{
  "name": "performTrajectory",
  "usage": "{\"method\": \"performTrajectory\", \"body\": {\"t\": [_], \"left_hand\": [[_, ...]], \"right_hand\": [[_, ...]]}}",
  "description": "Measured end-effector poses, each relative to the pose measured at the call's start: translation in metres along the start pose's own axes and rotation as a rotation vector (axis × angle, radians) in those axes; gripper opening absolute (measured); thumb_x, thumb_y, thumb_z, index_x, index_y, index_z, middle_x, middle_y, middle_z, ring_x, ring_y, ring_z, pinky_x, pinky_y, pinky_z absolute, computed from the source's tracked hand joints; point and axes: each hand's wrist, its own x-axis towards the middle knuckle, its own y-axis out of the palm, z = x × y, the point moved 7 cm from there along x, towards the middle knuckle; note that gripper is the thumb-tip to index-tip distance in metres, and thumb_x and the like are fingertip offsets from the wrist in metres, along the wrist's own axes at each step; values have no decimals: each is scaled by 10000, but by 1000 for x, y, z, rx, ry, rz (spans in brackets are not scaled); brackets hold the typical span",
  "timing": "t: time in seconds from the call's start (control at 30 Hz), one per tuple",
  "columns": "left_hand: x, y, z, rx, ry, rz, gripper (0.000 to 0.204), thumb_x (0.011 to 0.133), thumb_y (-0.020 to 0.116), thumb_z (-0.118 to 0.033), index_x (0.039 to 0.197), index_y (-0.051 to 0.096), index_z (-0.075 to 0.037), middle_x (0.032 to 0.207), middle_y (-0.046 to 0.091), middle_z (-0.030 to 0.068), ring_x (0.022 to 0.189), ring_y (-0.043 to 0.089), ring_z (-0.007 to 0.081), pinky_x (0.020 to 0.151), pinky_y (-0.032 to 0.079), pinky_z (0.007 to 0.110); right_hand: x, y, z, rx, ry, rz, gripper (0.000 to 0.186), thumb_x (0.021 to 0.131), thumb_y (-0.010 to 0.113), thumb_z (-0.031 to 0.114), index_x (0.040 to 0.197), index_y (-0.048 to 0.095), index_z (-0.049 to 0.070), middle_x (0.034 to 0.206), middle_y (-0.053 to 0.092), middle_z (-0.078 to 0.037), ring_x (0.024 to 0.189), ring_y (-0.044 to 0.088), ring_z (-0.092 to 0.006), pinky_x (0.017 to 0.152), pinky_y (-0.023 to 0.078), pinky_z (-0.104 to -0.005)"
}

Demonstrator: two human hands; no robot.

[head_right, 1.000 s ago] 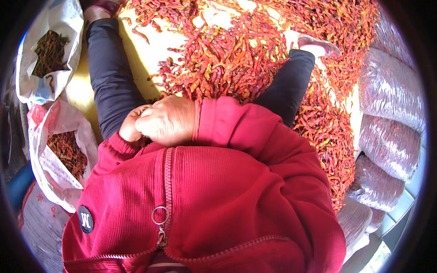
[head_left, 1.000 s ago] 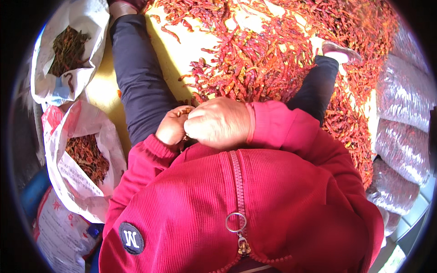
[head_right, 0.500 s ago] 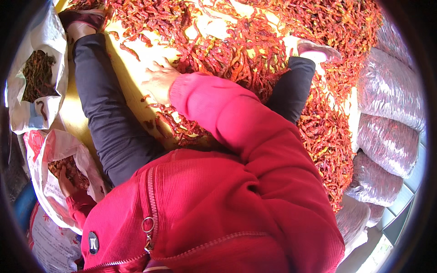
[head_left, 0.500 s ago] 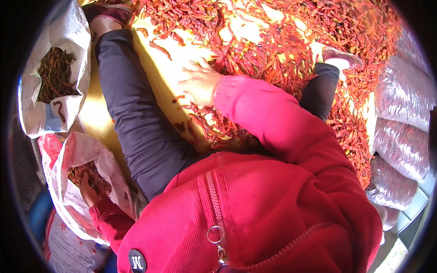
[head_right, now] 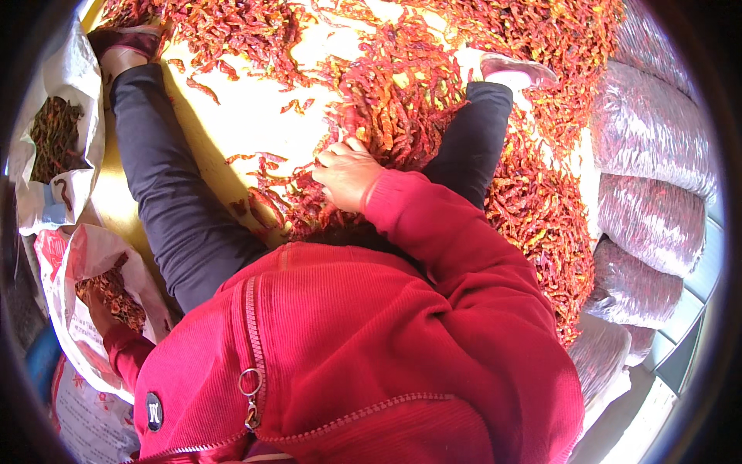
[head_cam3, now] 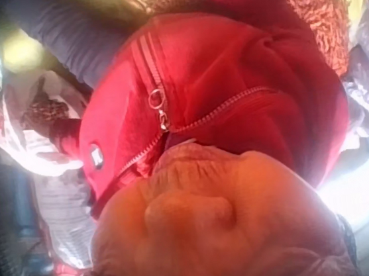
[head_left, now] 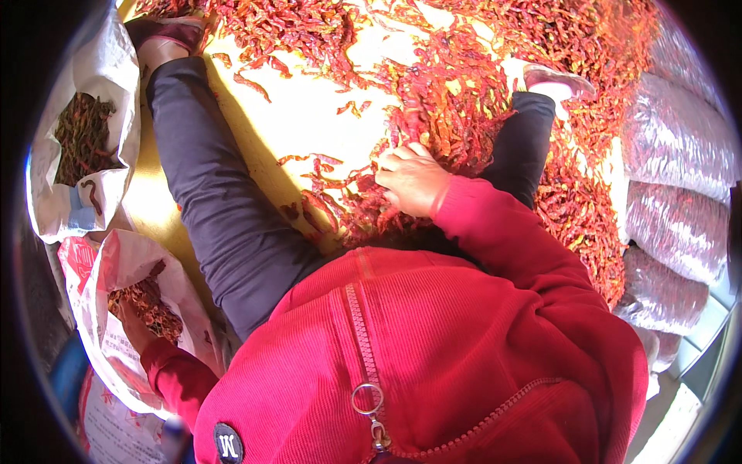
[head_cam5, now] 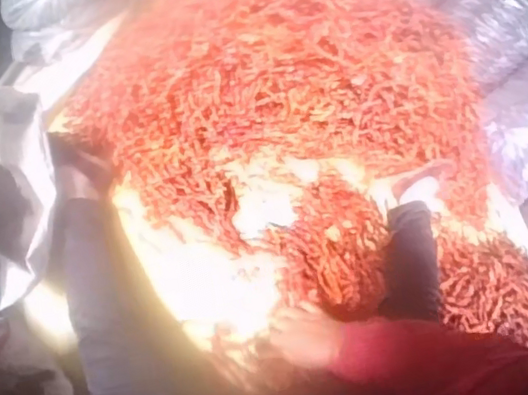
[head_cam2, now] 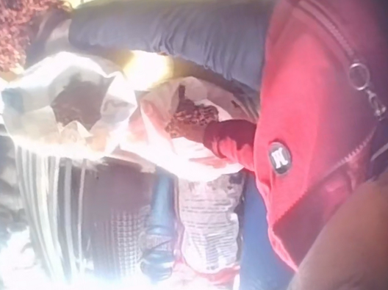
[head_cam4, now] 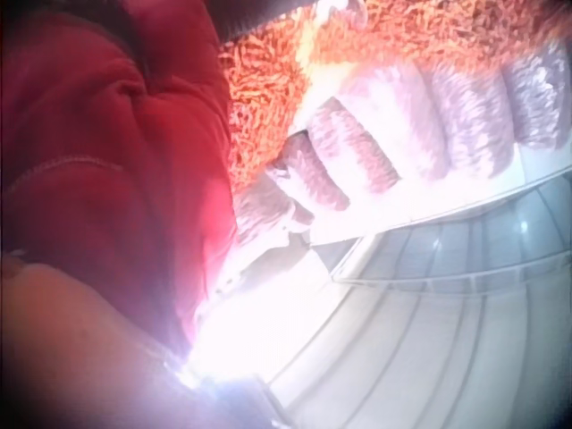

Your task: The person sits on the floor and removes stems from dried red chilies by hand, placing the de-stemmed chilies into a nearby sack. The task is performed continuously with both hands.

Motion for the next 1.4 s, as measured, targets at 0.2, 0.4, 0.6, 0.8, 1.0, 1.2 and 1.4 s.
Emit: {"method": "performTrajectory", "body": {"t": [0.2,0.4,0.6,0.8,1.0,1.2,1.4], "left_hand": [[10,18,0,195,133,106,337,792,452,-166,1096,458,-21,1034,503,98,951,467,196,827,356,289],[1,30,18,237,206,186,348,796,447,-176,1104,450,-16,1047,499,109,970,460,204,839,348,292],[-12,38,-34,151,99,250,378,808,430,-211,1117,431,7,1108,469,144,1028,435,223,873,317,290],[-12,34,-31,189,127,234,387,805,444,-220,1112,437,14,1092,481,145,1011,449,230,864,324,287],[-39,18,-61,38,130,174,363,803,464,-183,1087,446,41,1036,508,134,958,467,182,831,348,261],[-61,64,-117,-490,201,397,279,811,464,-40,1086,466,3,974,535,51,823,495,84,703,386,182],[-90,94,-180,-449,418,487,179,765,507,-12,941,538,2,840,563,41,722,498,89,657,399,201]], "right_hand": [[-31,-12,-13,89,82,27,99,675,526,164,723,525,77,767,489,-63,809,469,-227,715,359,-357],[12,-53,-70,320,307,-69,186,750,477,227,759,508,44,737,529,-136,697,521,-285,618,407,-383],[68,-23,-155,74,772,75,458,734,502,360,1000,473,-12,1013,512,-191,944,491,-302,813,377,-367],[69,-6,-177,183,760,18,363,685,553,271,973,511,52,973,538,-163,906,511,-296,773,394,-356],[58,-9,-167,558,739,-120,166,690,560,155,837,546,77,743,561,-47,687,511,-137,618,401,-256],[21,-49,-160,548,524,-550,104,714,524,61,816,542,67,741,539,-13,691,485,-74,612,398,-223],[86,-12,-106,926,303,-245,91,706,489,62,797,485,52,649,490,-52,614,494,-138,549,398,-252]]}}
